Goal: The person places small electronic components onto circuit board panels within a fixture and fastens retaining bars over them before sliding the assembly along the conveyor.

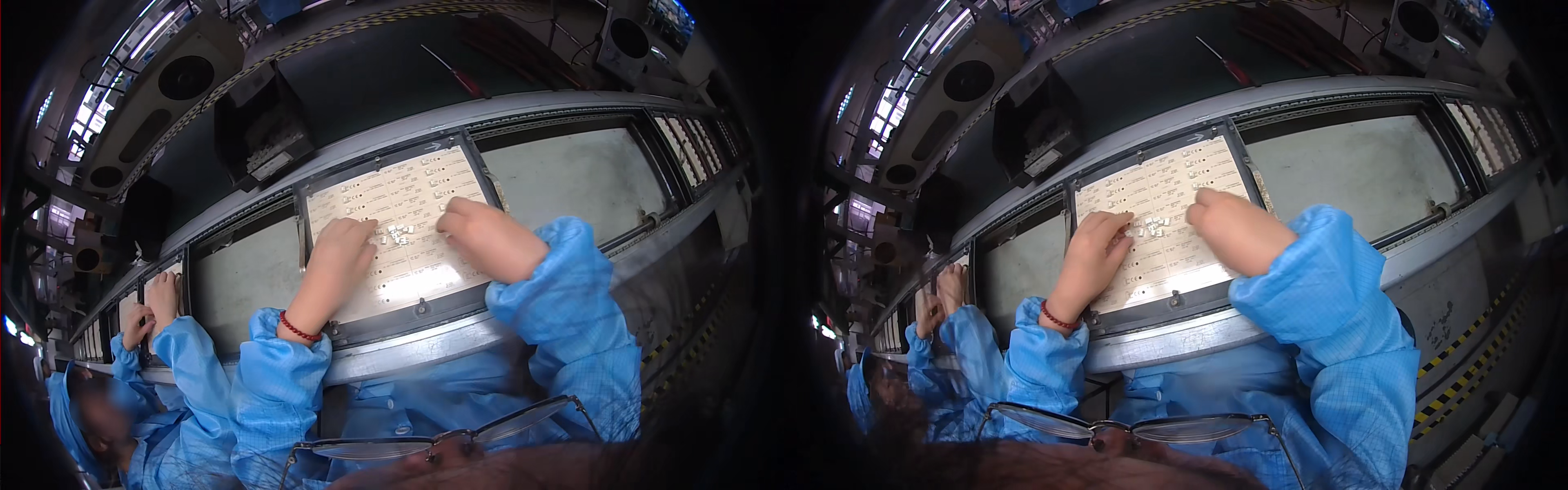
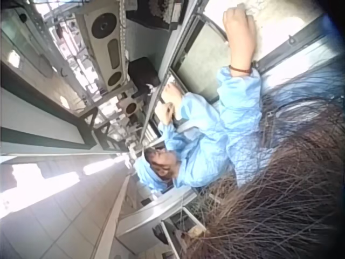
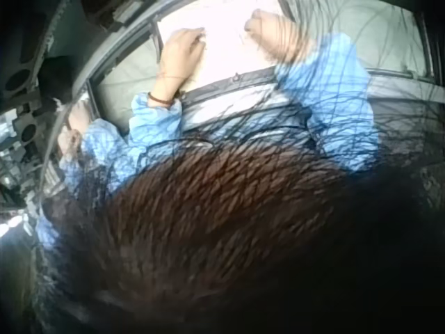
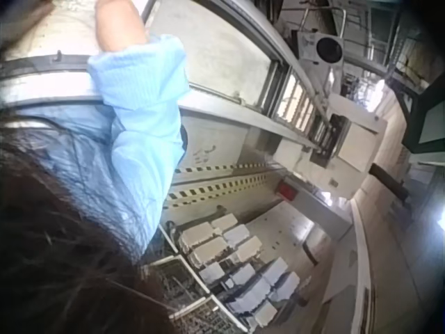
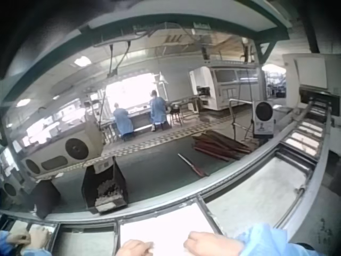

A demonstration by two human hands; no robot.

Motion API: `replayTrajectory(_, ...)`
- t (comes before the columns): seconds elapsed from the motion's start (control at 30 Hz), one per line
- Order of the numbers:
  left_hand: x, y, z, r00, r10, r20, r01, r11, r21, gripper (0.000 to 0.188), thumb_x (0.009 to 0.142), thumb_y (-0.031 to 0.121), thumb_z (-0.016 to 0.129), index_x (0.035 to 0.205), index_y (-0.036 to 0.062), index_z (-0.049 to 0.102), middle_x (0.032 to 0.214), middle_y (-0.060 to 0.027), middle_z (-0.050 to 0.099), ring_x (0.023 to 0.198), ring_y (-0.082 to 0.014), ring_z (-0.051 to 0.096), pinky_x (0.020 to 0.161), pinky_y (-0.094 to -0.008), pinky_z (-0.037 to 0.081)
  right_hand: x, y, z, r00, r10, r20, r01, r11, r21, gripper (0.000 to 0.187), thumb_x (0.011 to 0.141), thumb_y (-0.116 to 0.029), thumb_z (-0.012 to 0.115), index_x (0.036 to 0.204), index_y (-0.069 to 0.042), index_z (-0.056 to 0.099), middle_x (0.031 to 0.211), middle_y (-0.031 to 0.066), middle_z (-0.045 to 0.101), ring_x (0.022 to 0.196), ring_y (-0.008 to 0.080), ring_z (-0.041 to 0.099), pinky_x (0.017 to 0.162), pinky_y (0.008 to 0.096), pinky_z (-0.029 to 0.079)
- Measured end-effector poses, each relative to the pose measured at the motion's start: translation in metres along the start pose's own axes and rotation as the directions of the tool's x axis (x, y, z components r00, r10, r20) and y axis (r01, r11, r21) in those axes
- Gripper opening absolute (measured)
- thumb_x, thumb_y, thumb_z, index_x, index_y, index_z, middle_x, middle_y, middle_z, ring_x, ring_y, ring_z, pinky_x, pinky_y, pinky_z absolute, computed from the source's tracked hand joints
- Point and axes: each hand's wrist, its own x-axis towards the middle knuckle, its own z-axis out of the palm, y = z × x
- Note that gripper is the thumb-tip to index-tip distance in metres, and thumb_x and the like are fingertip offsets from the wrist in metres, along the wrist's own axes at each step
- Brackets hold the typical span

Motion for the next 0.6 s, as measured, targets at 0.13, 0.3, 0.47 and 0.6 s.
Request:
replayTrajectory(0.13,-0.011,-0.003,-0.017,0.996,0.055,-0.074,-0.049,0.996,0.081,0.021,0.078,0.002,0.071,0.098,0.0008,0.067,0.091,-0.0132,0.062,0.086,-0.0304,0.060,0.076,-0.0370,0.049,-0.014,0.013,-0.010,0.989,0.105,-0.104,-0.098,0.993,0.064,0.014,0.086,-0.006,0.062,0.098,-0.002,0.066,0.097,0.0138,0.061,0.093,0.0339,0.061,0.083,0.0394,0.051)
replayTrajectory(0.3,-0.018,-0.004,-0.026,0.996,-0.029,-0.085,0.031,0.999,0.022,0.014,0.080,0.004,0.069,0.094,0.0019,0.066,0.084,-0.0122,0.062,0.076,-0.0267,0.061,0.069,-0.0342,0.049,-0.011,0.016,-0.004,0.991,0.112,-0.076,-0.110,0.993,0.031,0.015,0.086,-0.006,0.062,0.099,-0.002,0.066,0.096,0.0140,0.062,0.092,0.0341,0.062,0.083,0.0396,0.052)
replayTrajectory(0.47,-0.023,-0.004,-0.028,0.994,-0.095,0.050,0.098,0.993,-0.060,0.011,0.084,0.005,0.067,0.093,0.0009,0.066,0.077,-0.0109,0.064,0.065,-0.0205,0.062,0.058,-0.0300,0.049,-0.008,0.015,0.008,0.990,0.140,0.001,-0.140,0.990,-0.008,0.015,0.086,-0.005,0.061,0.099,-0.001,0.065,0.097,0.0150,0.063,0.093,0.0343,0.062,0.084,0.0400,0.051)
replayTrajectory(0.6,-0.025,-0.006,-0.026,0.996,-0.066,0.067,0.069,0.997,-0.039,0.012,0.084,0.006,0.067,0.096,0.0012,0.067,0.080,-0.0116,0.065,0.067,-0.0213,0.063,0.060,-0.0300,0.049,-0.007,0.016,0.015,0.987,0.154,-0.047,-0.155,0.988,-0.017,0.012,0.086,-0.005,0.061,0.097,-0.001,0.063,0.098,0.0153,0.063,0.094,0.0343,0.062,0.085,0.0398,0.051)
